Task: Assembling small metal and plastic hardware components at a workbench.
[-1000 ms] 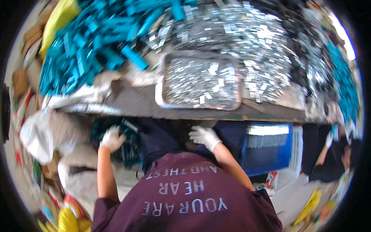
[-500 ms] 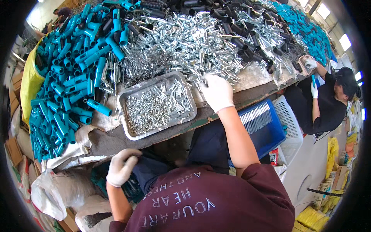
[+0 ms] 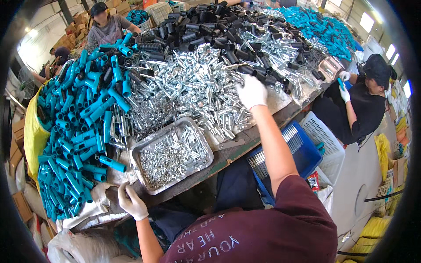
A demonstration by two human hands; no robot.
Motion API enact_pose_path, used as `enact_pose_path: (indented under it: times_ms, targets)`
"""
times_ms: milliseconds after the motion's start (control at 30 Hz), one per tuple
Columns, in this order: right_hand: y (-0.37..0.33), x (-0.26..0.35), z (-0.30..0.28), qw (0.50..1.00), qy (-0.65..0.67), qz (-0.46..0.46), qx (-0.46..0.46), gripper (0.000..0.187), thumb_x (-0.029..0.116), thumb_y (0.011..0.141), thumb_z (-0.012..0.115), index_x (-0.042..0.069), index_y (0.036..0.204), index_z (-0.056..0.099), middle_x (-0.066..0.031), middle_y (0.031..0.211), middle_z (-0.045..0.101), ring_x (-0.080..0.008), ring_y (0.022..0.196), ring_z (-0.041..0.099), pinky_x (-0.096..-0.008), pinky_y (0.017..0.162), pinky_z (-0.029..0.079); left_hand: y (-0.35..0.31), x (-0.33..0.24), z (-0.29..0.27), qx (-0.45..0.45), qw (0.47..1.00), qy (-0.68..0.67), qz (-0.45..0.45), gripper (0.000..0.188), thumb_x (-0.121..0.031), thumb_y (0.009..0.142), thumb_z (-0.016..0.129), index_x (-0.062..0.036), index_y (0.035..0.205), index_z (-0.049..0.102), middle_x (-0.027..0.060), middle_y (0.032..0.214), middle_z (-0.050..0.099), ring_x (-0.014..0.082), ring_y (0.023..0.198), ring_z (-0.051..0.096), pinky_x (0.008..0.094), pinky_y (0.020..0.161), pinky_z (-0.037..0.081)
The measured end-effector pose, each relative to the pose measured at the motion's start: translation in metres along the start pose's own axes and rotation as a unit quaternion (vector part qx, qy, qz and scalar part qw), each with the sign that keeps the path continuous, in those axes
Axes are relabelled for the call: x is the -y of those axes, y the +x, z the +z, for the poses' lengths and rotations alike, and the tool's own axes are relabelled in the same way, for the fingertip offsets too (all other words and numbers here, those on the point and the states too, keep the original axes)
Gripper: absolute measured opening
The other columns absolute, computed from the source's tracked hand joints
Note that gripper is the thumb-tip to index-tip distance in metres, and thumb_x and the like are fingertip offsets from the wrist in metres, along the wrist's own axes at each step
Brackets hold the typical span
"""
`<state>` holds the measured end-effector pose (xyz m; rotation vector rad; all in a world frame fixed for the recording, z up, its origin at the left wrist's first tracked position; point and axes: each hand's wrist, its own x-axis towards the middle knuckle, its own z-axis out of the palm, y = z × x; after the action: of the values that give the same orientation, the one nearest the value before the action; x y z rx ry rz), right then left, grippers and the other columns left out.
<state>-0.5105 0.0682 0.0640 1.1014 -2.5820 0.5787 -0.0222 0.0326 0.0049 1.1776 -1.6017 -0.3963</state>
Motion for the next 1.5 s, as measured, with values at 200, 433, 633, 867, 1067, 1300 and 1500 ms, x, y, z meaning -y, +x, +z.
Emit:
enact_pose_path:
  times_ms: [200,433,633,867,1067,1300,1500]
  targets:
    - [0.049,-0.020,0.015,0.994,0.044,-0.091,-0.039,0.035,0.019,0.090,0.057,0.015,0.125,0.059,-0.0145,0.107,0.063,-0.0350,0.095,0.065,-0.0449,0.083,0.053,0.003,-0.004,0.013,0.013,0.998,0.064,0.003,0.014,-0.006,0.092,0.056,0.0032,0.094,0.067,0.0141,0.084,0.067,0.0238,0.069,0.063,0.0329,0.062,0.049]
    - [0.077,0.006,0.021,0.979,-0.058,-0.193,-0.038,0.018,0.017,0.088,0.060,0.017,0.106,0.063,-0.0083,0.094,0.060,-0.0297,0.082,0.066,-0.0433,0.070,0.054,-0.005,0.008,0.014,-0.008,0.997,0.072,0.016,0.014,-0.006,0.092,0.058,0.0052,0.095,0.066,0.0168,0.084,0.067,0.0277,0.074,0.064,0.0368,0.068,0.050]
    - [-0.052,0.122,-0.070,0.850,0.430,-0.287,0.097,0.011,0.023,0.085,0.068,0.014,0.092,0.067,-0.0059,0.076,0.069,-0.0243,0.067,0.069,-0.0362,0.062,0.054,0.012,-0.080,0.041,0.059,0.996,-0.057,0.043,0.048,-0.007,0.091,0.059,0.0047,0.135,0.046,0.0185,0.121,0.058,0.0273,0.108,0.057,0.0375,0.094,0.045]
    - [-0.085,0.111,-0.075,0.749,0.476,-0.355,0.294,0.030,0.024,0.080,0.074,0.012,0.107,0.068,-0.0099,0.091,0.072,-0.0237,0.076,0.070,-0.0350,0.069,0.055,0.007,-0.112,0.073,0.330,0.931,-0.146,-0.057,0.017,-0.002,0.091,0.048,0.0019,0.107,0.053,0.0025,0.088,0.048,0.0092,0.073,0.043,0.0255,0.064,0.040]
    - [0.022,-0.050,-0.039,0.974,0.197,0.080,-0.084,0.038,0.031,0.086,0.065,0.005,0.113,0.068,-0.0194,0.111,0.069,-0.0321,0.105,0.066,-0.0381,0.092,0.051,-0.005,-0.019,0.030,0.044,0.997,-0.050,-0.040,0.035,-0.009,0.096,0.050,0.0101,0.126,0.050,0.0146,0.103,0.061,0.0220,0.090,0.056,0.0361,0.083,0.047]
    - [0.083,-0.234,0.004,0.937,-0.064,0.343,-0.020,0.045,0.040,0.087,0.061,0.008,0.118,0.066,-0.0210,0.122,0.063,-0.0392,0.115,0.060,-0.0443,0.099,0.048,-0.004,0.021,0.028,-0.009,0.983,-0.094,-0.156,0.043,-0.018,0.097,0.054,0.0104,0.128,0.049,0.0102,0.106,0.059,0.0190,0.091,0.054,0.0308,0.081,0.046]
    - [0.116,-0.252,0.033,0.928,-0.038,0.369,-0.015,0.051,0.047,0.077,0.071,0.007,0.110,0.072,-0.0228,0.110,0.069,-0.0360,0.103,0.067,-0.0404,0.092,0.051,-0.005,0.017,0.032,0.003,0.979,-0.083,-0.185,0.041,-0.017,0.096,0.055,0.0089,0.127,0.051,0.0119,0.111,0.061,0.0193,0.097,0.055,0.0321,0.086,0.046]
